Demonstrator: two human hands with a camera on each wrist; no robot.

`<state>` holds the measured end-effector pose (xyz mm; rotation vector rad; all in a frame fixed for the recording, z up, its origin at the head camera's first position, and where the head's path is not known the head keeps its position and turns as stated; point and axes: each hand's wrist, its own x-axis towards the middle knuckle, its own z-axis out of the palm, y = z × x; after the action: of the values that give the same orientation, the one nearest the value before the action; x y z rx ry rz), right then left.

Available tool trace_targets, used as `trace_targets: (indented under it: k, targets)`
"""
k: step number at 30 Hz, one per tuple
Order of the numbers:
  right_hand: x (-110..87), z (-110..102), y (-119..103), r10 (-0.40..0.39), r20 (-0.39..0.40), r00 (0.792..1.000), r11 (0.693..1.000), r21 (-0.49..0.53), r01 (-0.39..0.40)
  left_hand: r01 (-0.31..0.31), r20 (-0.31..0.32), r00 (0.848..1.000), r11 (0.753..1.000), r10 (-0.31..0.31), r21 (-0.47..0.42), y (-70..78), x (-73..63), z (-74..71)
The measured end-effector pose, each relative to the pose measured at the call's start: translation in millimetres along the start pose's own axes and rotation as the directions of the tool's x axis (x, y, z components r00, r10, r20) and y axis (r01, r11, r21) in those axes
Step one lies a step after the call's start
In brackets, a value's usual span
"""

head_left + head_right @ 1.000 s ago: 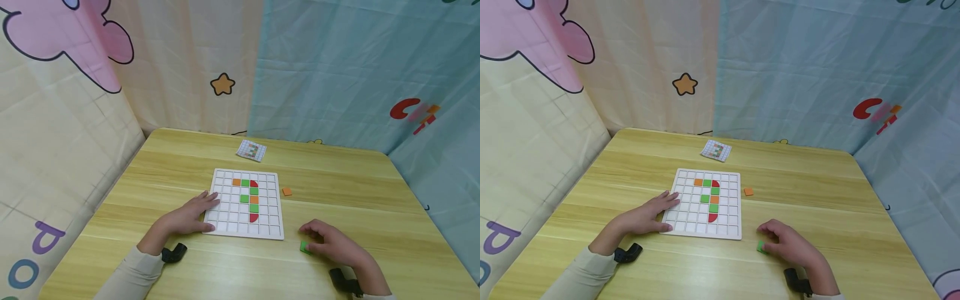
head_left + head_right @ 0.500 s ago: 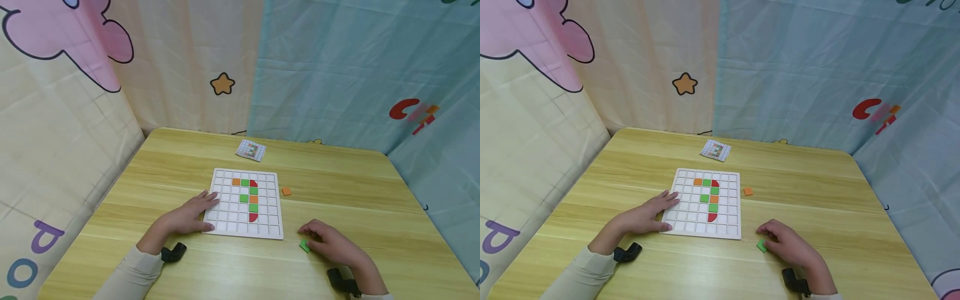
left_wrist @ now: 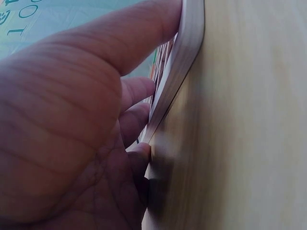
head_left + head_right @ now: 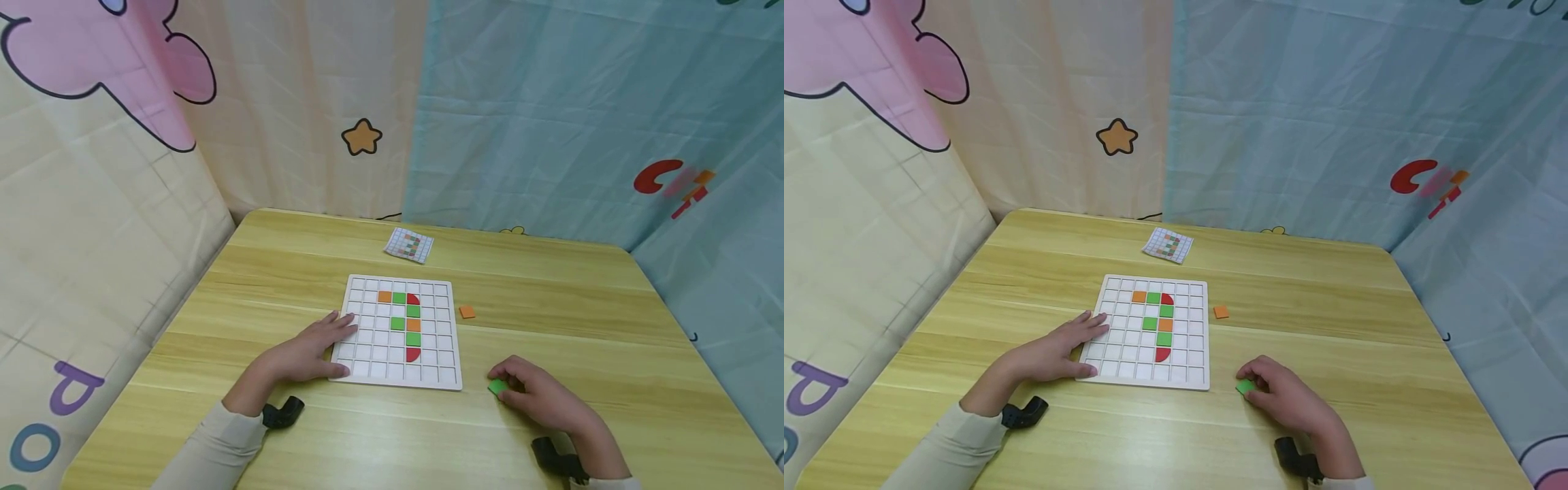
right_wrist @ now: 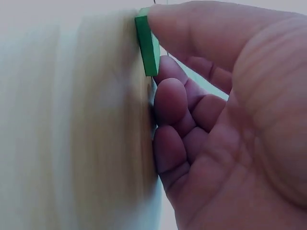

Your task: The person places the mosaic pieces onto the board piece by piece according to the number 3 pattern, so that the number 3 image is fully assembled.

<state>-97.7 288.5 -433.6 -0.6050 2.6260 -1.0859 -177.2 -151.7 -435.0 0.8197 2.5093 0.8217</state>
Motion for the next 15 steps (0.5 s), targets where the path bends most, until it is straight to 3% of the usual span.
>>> trace_targets:
  k: [6,15]
  targets:
    - [-0.1,1.5,-0.3,-0.016,0.001,1.000,1.000,0.013,0.016,-0.004,-0.001,1.000,1.000,0.004,-0.002,-0.8,0.1,0.2]
    - [2.5,2.9,-0.6,-0.014,-0.027,1.000,0.998,-0.056,0.013,-0.010,-0.001,1.000,1.000,0.010,0.002,-0.6,-0.2,0.2]
